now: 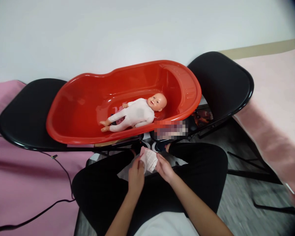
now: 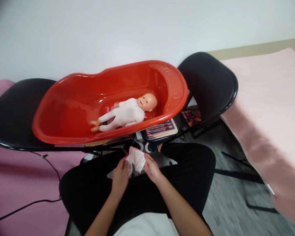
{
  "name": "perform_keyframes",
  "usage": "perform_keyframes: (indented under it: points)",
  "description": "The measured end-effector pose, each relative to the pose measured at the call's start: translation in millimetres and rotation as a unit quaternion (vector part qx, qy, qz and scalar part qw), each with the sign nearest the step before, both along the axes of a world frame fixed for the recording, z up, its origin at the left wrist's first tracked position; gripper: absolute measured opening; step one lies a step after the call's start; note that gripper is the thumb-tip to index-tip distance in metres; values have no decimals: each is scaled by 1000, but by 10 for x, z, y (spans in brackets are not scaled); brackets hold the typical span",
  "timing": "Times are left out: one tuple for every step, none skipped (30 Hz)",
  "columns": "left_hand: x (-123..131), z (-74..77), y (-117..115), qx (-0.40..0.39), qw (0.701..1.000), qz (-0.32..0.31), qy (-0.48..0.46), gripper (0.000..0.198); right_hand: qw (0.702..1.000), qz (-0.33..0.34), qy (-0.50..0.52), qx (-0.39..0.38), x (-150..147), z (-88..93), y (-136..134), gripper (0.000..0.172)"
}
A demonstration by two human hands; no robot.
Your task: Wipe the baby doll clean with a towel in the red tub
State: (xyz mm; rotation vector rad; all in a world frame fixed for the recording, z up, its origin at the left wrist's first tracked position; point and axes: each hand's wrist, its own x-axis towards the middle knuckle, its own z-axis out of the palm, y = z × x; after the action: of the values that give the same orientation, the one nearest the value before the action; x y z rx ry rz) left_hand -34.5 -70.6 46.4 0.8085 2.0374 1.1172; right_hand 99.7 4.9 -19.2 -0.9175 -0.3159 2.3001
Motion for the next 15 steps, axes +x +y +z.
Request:
perform_keyframes:
  points:
    - [105,-45,22,19,999,-38,-19,43,1000,12,21,13,-1,19,-6,55]
    - [201,-90,40,42,995,-76,-40,44,999,21,38,24,2,39,-9,58]
    - [284,-134,54,61,991,-109,-54,43,998,26,50,28,8,56,-8,59]
    - [347,-170,60,76,986,-137,-62,43,998,28,58,25,17,69,-5,59]
    - [389,-196,58,85,982,-157,-63,42,998,25,64,16,28,77,0,60]
    - [408,-210,48,89,979,-172,-61,41,998,20,68,6,40,81,5,61]
    - [404,-211,32,91,977,-183,-59,39,997,13,70,-1,51,80,10,59]
    - [381,-202,12,95,976,-188,-57,37,997,5,71,-1,61,78,12,54]
    - [340,-185,-7,102,976,-185,-53,35,998,0,70,4,69,76,13,49]
    - [285,-167,-22,114,978,-170,-43,33,998,-2,67,11,73,75,10,44]
    - [219,-151,-28,127,981,-141,-24,32,998,0,62,16,74,75,5,42]
    - [146,-144,-25,137,986,-99,-1,33,998,7,57,17,73,78,-1,42]
    - [68,-147,-13,141,989,-47,20,37,998,15,53,14,70,81,-8,44]
    - [-9,-160,8,140,990,0,27,43,999,19,47,8,67,85,-14,44]
    - [-84,-183,32,132,991,32,16,48,999,18,38,1,64,90,-19,44]
